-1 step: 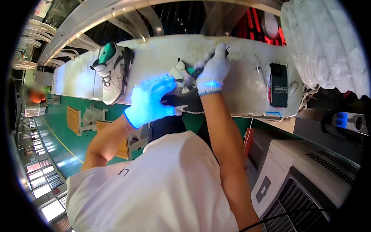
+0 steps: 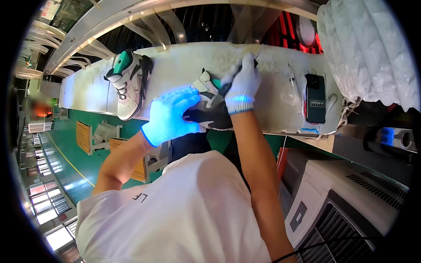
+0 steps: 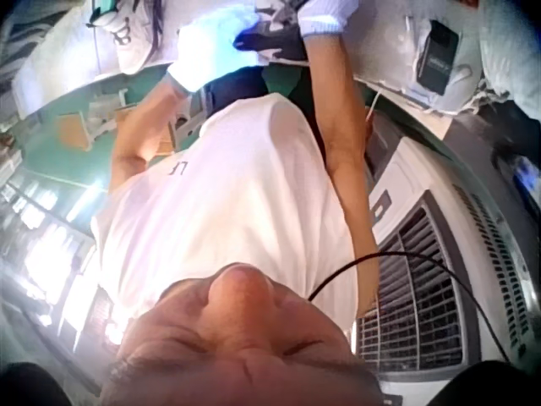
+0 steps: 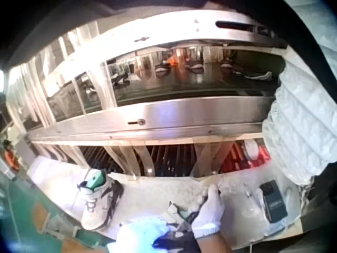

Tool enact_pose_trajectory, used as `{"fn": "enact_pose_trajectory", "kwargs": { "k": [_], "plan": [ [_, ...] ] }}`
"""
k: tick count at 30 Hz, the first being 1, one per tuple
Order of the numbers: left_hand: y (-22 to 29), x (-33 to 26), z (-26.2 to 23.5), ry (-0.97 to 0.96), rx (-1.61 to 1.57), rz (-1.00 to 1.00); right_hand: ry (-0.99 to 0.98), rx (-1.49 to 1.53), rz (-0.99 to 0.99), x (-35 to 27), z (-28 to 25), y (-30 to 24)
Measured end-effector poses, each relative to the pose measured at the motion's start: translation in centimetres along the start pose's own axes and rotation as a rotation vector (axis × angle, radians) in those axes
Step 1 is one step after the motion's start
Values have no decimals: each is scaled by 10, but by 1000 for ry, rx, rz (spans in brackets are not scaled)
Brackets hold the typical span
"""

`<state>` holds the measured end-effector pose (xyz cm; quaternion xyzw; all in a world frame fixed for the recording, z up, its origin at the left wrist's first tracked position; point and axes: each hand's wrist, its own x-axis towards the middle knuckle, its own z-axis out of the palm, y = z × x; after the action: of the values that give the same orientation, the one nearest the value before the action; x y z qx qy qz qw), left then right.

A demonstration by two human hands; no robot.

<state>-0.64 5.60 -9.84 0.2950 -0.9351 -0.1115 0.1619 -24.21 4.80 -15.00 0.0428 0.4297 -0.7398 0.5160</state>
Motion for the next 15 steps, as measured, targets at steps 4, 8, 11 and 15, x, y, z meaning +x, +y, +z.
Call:
{"fn": "enact_pose_trajectory", "kwargs": {
  "k": [4,8,11,15],
  "plan": [
    [1,5,-6,-74,-25,0,18,-98,-97,-11,-7,-1],
    [14,26,-16,-150,-72,-3,-186,-18,20,-20,-9,4],
    [7,23,-11,-199,-107,-37,-336,178,117,-18,-22,-1],
    [8,29,-14,-275,-137,-118,-452,319,128,-11,-43,-2]
  ]
}}
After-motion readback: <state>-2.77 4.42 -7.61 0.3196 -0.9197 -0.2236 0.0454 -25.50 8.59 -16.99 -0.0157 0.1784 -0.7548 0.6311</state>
